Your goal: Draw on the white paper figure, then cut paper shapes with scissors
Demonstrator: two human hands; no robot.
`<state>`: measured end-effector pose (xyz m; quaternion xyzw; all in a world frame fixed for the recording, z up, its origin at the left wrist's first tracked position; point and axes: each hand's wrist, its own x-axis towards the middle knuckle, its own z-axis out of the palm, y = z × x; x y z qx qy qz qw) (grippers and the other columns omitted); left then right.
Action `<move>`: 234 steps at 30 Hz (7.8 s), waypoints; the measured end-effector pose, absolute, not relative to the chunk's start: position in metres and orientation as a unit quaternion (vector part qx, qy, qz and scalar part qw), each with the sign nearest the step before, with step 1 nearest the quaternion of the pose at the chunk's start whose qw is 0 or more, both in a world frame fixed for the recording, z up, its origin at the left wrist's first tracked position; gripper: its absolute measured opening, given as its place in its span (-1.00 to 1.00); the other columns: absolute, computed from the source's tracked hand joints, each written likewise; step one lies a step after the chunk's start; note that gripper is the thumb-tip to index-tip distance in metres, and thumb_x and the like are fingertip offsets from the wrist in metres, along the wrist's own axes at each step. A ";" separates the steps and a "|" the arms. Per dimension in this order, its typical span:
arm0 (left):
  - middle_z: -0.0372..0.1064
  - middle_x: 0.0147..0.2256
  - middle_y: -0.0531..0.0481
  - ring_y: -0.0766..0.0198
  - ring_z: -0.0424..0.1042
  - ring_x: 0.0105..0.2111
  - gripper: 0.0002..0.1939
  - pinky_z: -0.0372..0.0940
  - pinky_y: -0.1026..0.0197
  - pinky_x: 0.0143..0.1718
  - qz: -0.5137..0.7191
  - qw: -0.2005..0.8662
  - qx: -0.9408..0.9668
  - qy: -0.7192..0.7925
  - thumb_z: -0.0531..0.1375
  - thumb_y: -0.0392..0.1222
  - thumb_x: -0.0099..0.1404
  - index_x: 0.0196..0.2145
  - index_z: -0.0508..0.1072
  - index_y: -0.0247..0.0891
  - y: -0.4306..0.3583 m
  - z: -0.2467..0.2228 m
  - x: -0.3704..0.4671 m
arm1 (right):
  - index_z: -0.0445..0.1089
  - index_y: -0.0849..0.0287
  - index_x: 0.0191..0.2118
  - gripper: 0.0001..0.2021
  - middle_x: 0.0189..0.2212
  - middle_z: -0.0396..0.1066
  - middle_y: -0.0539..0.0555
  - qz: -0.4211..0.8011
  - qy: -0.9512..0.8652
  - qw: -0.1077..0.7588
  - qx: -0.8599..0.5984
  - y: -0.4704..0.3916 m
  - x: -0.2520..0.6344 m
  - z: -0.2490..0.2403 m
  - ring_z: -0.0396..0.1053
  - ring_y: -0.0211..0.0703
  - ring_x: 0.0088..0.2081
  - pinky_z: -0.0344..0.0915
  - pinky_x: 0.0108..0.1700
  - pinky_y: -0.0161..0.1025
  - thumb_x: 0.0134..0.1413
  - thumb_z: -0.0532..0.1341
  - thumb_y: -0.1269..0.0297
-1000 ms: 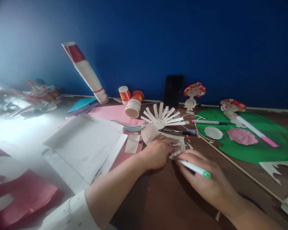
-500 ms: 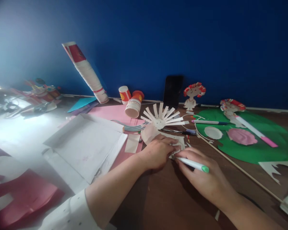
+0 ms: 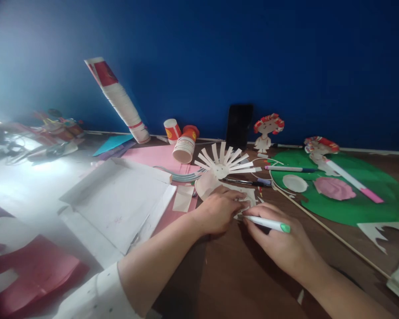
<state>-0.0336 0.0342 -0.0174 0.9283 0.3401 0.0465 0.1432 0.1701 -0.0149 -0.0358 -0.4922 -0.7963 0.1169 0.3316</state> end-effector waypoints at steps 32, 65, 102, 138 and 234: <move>0.40 0.30 -0.06 0.06 0.39 0.22 -0.57 0.24 0.05 0.28 0.090 0.165 0.915 0.356 0.16 -0.35 0.39 0.16 0.55 -0.20 0.035 -0.027 -0.032 | 0.59 0.10 -0.15 -0.56 -0.24 0.72 0.17 0.041 -0.793 0.318 -0.518 -0.015 0.175 -0.050 0.70 0.17 -0.20 0.62 -0.16 -0.02 0.43 0.08 -0.09; 0.41 0.29 -0.08 0.05 0.40 0.21 -0.54 0.26 0.03 0.29 0.075 0.164 0.916 0.357 0.17 -0.38 0.36 0.17 0.56 -0.20 0.035 -0.020 -0.031 | 0.66 0.05 -0.13 -0.59 -0.21 0.74 0.13 0.062 -0.793 0.312 -0.520 -0.012 0.171 -0.044 0.71 0.16 -0.18 0.62 -0.16 -0.05 0.40 0.12 -0.05; 0.42 0.29 -0.06 0.06 0.39 0.22 -0.52 0.23 0.05 0.31 0.083 0.171 0.911 0.366 0.12 -0.37 0.41 0.23 0.52 -0.21 0.034 -0.021 -0.031 | 0.65 0.07 -0.13 -0.61 -0.19 0.74 0.12 0.085 -0.765 0.327 -0.549 -0.008 0.173 -0.049 0.71 0.16 -0.18 0.59 -0.19 -0.06 0.38 0.15 -0.06; 0.45 0.25 -0.09 0.05 0.43 0.17 -0.52 0.26 0.03 0.27 0.097 0.159 0.916 0.356 0.15 -0.40 0.34 0.17 0.55 -0.22 0.036 -0.027 -0.030 | 0.66 0.10 -0.13 -0.63 -0.22 0.74 0.11 0.038 -0.798 0.343 -0.494 -0.009 0.170 -0.043 0.71 0.06 -0.23 0.59 -0.20 -0.15 0.45 0.13 0.06; 0.61 0.03 -0.10 0.10 0.54 0.05 -0.60 0.40 0.10 0.19 0.137 0.247 0.850 0.445 0.21 -0.21 0.46 0.21 0.56 -0.12 0.053 -0.025 -0.031 | 0.64 0.01 -0.15 -0.71 -0.22 0.72 0.04 0.127 -0.766 0.383 -0.501 -0.010 0.171 -0.037 0.68 0.02 -0.18 0.59 -0.12 -0.14 0.39 0.20 0.02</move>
